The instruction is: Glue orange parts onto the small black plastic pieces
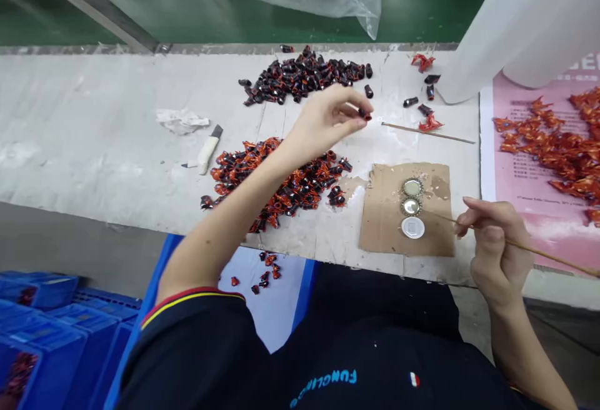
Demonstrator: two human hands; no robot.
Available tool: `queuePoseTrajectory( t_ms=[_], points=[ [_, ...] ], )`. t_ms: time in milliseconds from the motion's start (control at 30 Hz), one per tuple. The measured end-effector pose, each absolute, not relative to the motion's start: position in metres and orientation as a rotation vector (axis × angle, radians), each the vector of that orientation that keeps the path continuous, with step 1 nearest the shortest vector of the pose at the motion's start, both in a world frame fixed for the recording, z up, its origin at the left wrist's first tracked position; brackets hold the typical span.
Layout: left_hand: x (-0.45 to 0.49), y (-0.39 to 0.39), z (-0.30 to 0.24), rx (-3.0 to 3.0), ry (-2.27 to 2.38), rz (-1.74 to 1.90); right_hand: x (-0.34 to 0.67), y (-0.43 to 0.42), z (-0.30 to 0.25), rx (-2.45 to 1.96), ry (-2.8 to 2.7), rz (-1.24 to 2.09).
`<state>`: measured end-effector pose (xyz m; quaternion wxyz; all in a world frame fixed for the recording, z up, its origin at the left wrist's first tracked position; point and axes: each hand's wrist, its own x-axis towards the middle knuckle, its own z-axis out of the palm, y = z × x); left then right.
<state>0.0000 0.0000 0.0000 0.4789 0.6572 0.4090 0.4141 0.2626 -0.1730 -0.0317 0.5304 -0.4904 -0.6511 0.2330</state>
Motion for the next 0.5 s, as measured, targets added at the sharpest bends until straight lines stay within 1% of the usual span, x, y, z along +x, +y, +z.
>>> queuePoseTrajectory(
  t_ms=[100, 200, 300, 500],
  points=[
    [0.004, -0.059, 0.004, 1.459, 0.923, 1.02, 0.258, -0.176, -0.032, -1.107, -1.543, 0.588],
    [0.009, -0.109, -0.004, 1.52, 0.908, 1.131, 0.256, -0.178, -0.033, -1.099, -1.598, 0.617],
    [0.016, -0.142, -0.017, 1.574, 0.949, 1.268, 0.256, -0.18, -0.035, -1.127, -1.619, 0.659],
    [0.037, -0.175, -0.041, 1.544, 0.932, 1.454, 0.248, -0.182, -0.037, -1.148, -1.156, 0.711]
  ],
)
